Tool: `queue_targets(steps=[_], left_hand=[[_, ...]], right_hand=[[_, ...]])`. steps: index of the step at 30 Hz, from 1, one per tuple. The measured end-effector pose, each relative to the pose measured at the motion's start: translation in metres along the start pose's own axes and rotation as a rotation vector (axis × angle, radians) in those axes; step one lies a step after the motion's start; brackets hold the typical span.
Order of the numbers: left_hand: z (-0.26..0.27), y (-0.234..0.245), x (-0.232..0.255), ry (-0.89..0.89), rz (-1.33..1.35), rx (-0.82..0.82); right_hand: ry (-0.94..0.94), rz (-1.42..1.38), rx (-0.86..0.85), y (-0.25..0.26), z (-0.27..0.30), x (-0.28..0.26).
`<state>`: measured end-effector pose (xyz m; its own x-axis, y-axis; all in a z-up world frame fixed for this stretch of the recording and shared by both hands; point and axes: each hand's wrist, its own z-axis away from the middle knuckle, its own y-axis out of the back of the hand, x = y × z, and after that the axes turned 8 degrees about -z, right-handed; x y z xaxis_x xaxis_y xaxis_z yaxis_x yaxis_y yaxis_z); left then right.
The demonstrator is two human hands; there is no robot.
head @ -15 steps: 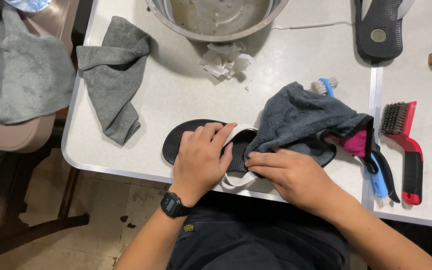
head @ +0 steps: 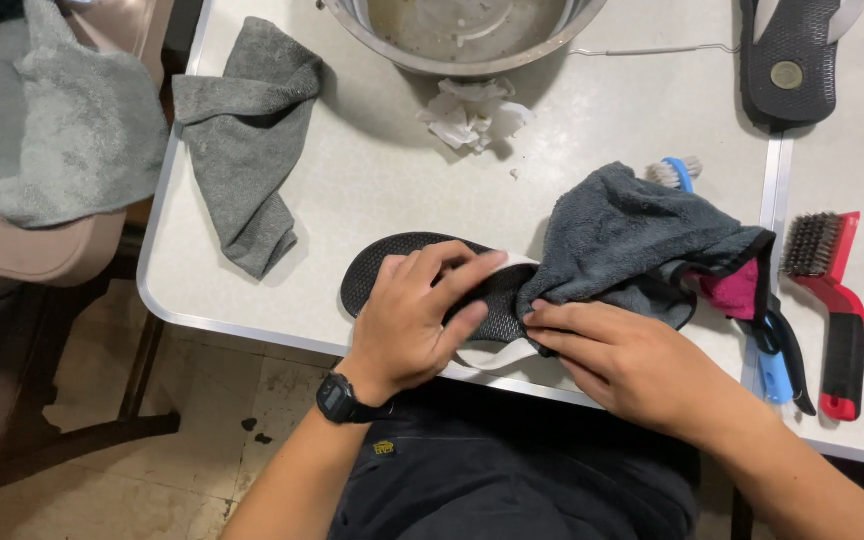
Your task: Cleaning a flip-flop by scrubbing it with brushes and wiping it with a cloth.
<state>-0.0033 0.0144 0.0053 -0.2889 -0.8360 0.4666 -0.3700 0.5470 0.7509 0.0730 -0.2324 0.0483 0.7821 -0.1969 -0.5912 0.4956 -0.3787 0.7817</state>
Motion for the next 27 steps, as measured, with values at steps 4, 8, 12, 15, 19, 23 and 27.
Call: queue_targets(steps=[4,8,12,15,19,23,27], left_hand=[[0.007,0.007,-0.002,-0.234,0.094,0.028],[0.015,0.001,-0.003,-0.339,0.020,-0.032],[0.010,0.002,-0.003,-0.316,0.067,-0.098],[0.009,0.001,-0.004,-0.319,0.062,-0.120],[0.013,-0.001,-0.009,-0.332,0.072,-0.125],[0.013,-0.001,-0.011,-0.341,0.048,-0.162],[0.006,0.013,-0.009,-0.425,0.035,-0.168]], right_hand=[[-0.063,-0.012,0.054,-0.013,0.014,0.014],[-0.174,-0.010,0.185,-0.027,0.012,0.016],[-0.252,-0.092,0.274,-0.038,0.008,0.020],[-0.188,-0.129,0.158,-0.040,0.006,0.017],[-0.132,0.029,0.144,-0.043,0.002,0.012],[0.048,0.212,0.071,-0.024,0.003,0.010],[0.122,0.072,-0.153,-0.002,0.015,0.022]])
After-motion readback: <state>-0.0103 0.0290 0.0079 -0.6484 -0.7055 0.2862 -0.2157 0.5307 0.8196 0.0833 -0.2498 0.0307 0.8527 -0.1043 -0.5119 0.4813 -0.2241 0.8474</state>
